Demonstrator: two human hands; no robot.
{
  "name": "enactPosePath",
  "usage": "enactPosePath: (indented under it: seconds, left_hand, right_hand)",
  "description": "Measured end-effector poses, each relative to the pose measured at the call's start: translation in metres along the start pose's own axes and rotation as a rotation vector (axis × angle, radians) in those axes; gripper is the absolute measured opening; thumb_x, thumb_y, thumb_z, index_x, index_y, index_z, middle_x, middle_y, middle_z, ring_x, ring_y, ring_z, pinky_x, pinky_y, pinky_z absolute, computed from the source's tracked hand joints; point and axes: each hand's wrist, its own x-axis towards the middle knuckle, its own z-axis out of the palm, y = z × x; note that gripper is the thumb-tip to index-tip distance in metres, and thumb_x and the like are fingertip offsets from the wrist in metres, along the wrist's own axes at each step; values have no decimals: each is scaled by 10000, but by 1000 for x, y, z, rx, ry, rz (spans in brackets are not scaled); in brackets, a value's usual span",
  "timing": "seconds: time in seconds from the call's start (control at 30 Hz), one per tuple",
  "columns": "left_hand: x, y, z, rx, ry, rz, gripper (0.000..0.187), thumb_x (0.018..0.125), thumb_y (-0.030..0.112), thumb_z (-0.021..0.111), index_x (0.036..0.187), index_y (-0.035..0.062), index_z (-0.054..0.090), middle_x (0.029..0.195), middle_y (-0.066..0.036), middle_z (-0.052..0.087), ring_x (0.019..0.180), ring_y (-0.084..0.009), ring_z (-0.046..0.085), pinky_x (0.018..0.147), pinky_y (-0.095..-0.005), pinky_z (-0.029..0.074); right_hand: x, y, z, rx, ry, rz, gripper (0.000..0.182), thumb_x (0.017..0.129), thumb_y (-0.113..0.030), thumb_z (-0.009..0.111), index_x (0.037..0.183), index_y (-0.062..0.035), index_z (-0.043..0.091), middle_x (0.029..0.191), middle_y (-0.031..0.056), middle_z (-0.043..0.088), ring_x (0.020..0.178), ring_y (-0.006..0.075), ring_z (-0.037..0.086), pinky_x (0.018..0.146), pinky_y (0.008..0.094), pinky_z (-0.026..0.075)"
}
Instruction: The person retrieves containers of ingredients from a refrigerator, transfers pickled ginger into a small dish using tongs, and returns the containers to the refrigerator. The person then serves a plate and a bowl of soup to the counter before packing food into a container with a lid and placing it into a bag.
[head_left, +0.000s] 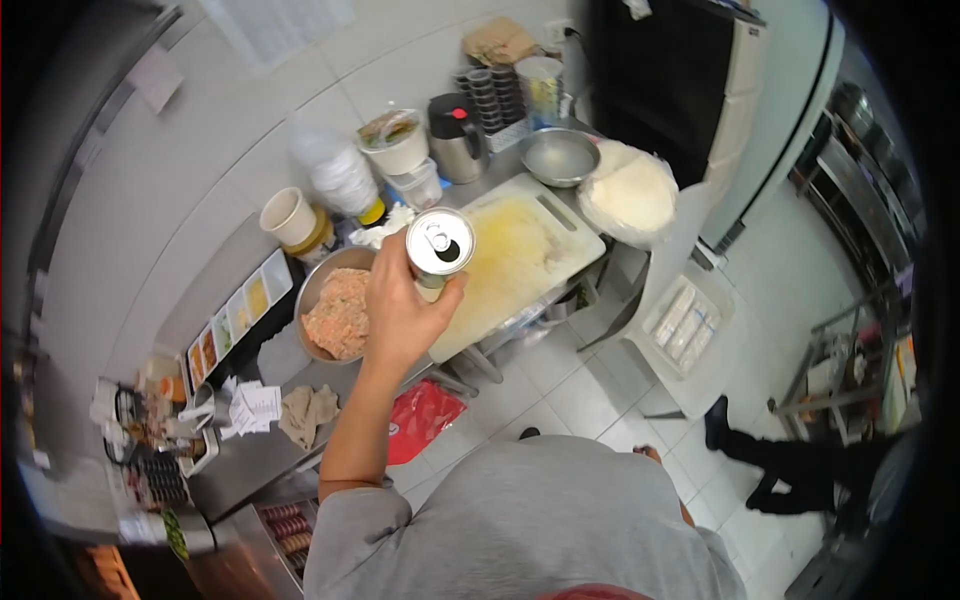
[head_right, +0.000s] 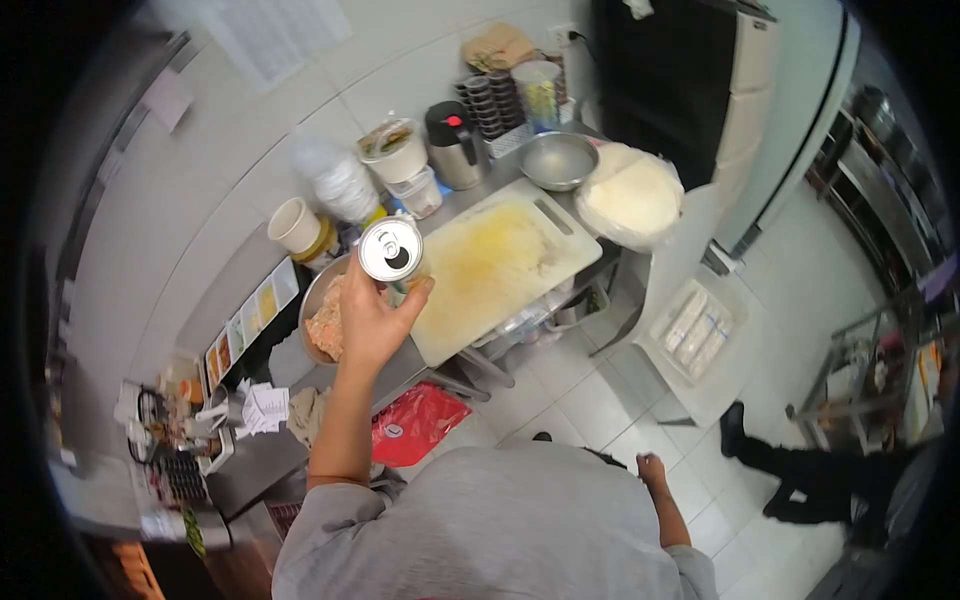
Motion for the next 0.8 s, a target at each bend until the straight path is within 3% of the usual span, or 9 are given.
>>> enactPosePath:
  seconds: [0.07, 0.17, 0.27, 0.3, 0.43, 0.63, 0.7, 0.77, 0.8]
  left_hand:
    - [-1, 17, -12, -79, -26, -56, 513, 647, 119, 741, 1079, -12, 496, 947, -146, 573, 795, -266, 572, 685, -352, 466]
    - [-3, 40, -29, 59, 95, 246, 567, 596, 90, 730, 1100, -6, 487, 989, -172, 551, 867, -331, 549, 744, -378, 449]
    - [-11, 78, -53, 131, 141, 439, 628, 555, 84, 731, 1119, -20, 475, 1025, -188, 544, 922, -370, 538, 784, -407, 436]
    - [-14, 90, -61, 133, 165, 489, 642, 550, 89, 736, 1125, -25, 472, 1029, -192, 545, 922, -371, 540, 780, -409, 437]
    - [-31, 139, -90, 216, 308, 707, 566, 608, 135, 728, 1100, -43, 512, 1023, -218, 562, 828, -343, 568, 708, -394, 453]
    - [-48, 197, -104, 380, 599, 928, 376, 681, 89, 698, 1014, -28, 566, 949, -253, 598, 613, -218, 557, 481, -262, 417]
    - [-51, 213, -109, 445, 638, 963, 356, 685, 64, 702, 1005, -25, 572, 944, -261, 602, 594, -195, 551, 458, -237, 406]
    - [-52, 224, -116, 517, 655, 984, 372, 688, 63, 712, 1023, -10, 568, 974, -271, 589, 614, -186, 552, 462, -234, 409]
    - [-52, 230, -119, 553, 664, 994, 381, 689, 63, 717, 1033, -2, 566, 988, -276, 583, 625, -181, 552, 464, -232, 411]
  right_hand:
    - [109, 157, 71, -149, 71, -306, 372, 851, -309, 529, 931, 48, 597, 775, 209, 633, 592, 270, 641, 511, 377, 499]
    - [27, 19, -33, 222, -97, 41, 352, 860, -303, 520, 940, 34, 580, 669, 124, 588, 494, 207, 609, 396, 314, 449]
    - [54, 19, -41, 293, -77, 20, 336, 860, -290, 513, 937, 34, 556, 629, 76, 542, 514, 208, 611, 383, 299, 431]
    - [63, 18, -40, 328, -76, -100, 325, 857, -280, 512, 883, 41, 554, 640, 94, 560, 494, 208, 606, 376, 311, 433]
    - [103, 1, -44, 181, -86, -151, 312, 851, -257, 503, 838, 50, 560, 624, 113, 566, 458, 207, 590, 358, 326, 427]
    - [182, 8, -13, 179, -167, -209, 314, 817, -248, 510, 769, 55, 577, 553, 129, 538, 457, 231, 577, 402, 359, 455]
    - [202, 14, -3, 135, -152, -339, 330, 810, -258, 515, 736, 55, 591, 575, 142, 567, 508, 270, 594, 477, 407, 481]
    - [282, 64, 45, -242, 186, -804, 358, 810, -286, 519, 719, 49, 607, 623, 171, 607, 570, 315, 613, 586, 432, 498]
    - [269, 40, 36, -139, 57, -690, 357, 810, -286, 520, 722, 49, 608, 626, 173, 608, 572, 316, 613, 588, 432, 498]
